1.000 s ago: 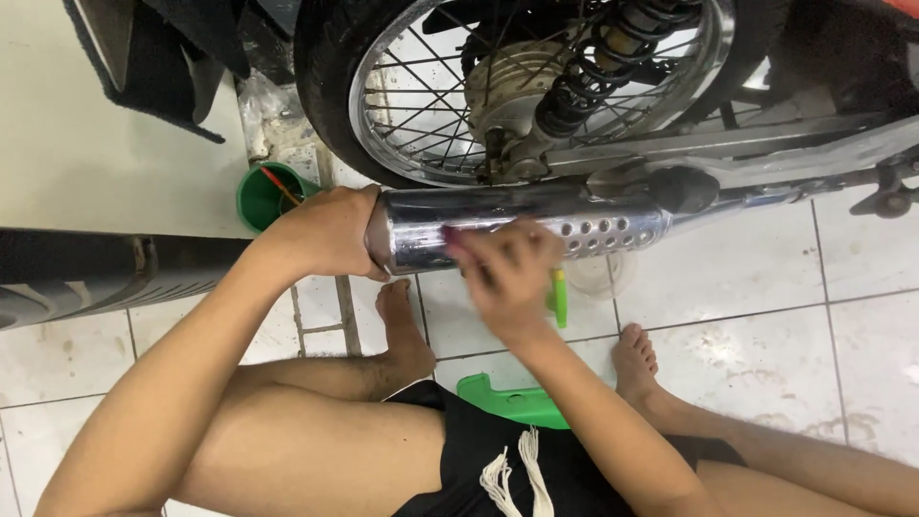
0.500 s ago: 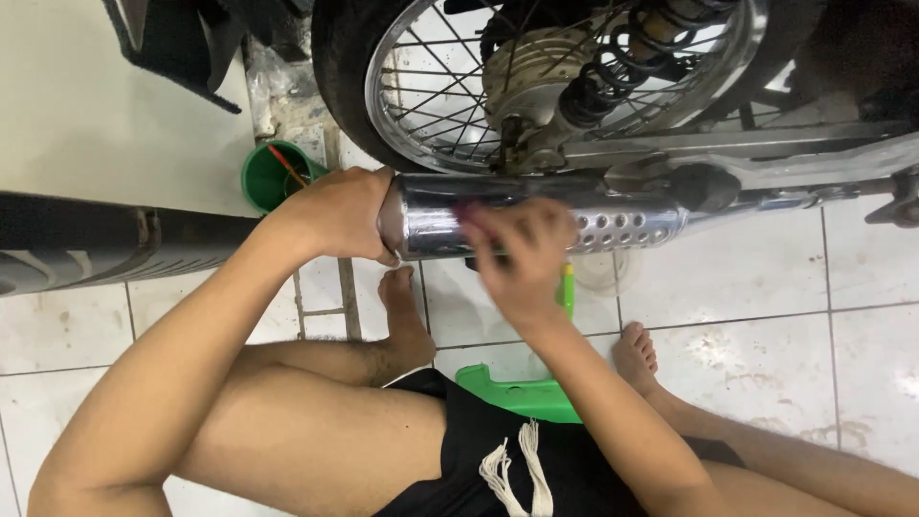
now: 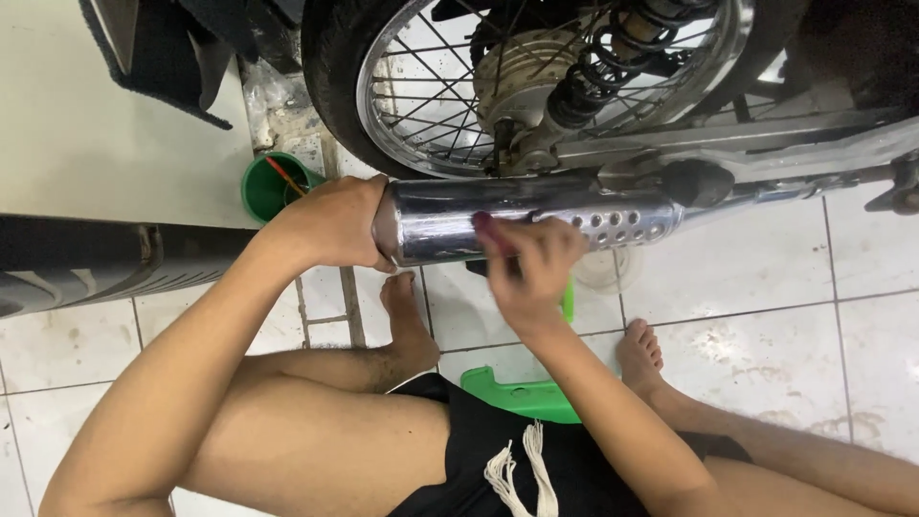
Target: The person scrubs a motorcycle exhaust pipe with a small brush and cleaning solution, then wipes the surface with a black cloth. The person repeatedly scrubs the chrome pipe and wipes it down to remove dirt and residue.
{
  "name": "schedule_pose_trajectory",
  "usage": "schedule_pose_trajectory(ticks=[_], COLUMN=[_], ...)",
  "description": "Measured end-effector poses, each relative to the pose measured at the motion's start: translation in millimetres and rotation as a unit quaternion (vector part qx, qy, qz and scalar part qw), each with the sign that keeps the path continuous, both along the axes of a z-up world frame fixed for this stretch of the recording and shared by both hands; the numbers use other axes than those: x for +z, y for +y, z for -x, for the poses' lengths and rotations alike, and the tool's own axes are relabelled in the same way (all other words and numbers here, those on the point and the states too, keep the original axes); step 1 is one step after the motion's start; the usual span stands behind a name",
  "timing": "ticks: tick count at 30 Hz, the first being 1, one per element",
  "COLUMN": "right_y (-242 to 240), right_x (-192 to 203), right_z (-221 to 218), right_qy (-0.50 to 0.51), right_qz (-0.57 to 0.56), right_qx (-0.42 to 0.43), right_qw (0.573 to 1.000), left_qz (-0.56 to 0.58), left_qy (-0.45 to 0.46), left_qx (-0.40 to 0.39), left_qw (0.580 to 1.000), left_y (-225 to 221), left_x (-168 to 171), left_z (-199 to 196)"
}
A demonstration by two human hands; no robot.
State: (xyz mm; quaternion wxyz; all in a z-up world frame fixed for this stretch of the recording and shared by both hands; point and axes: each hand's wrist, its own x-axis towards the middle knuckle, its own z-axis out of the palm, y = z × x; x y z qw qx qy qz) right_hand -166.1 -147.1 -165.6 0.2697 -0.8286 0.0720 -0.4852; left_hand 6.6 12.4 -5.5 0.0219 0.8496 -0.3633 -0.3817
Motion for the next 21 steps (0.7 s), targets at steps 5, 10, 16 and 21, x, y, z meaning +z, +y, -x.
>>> schedule_pose_trajectory(ticks=[5, 10, 16, 21], right_y=[8, 13, 13, 23], right_x=[-6, 30, 48, 49], right_z=[-2, -9, -25, -21], right_qy=[0.025, 0.041, 0.070, 0.054], right_qz=[0.009, -0.007, -0.024, 0.007], right_qx=[0.042, 0.089, 0.090, 0.167], right_qw=[0.999, 0.995, 0.993, 0.985], left_qz=[0.000, 0.004, 0.010, 0.009], left_qy=[0.009, 0.004, -0.001, 0.013], left_qx=[0.008, 0.015, 0.005, -0.002], left_qw=[1.000, 1.000, 1.000, 1.000], left_y=[-3, 0, 5, 3], left_x=[2, 2, 1, 4], left_z=[0, 1, 2, 2])
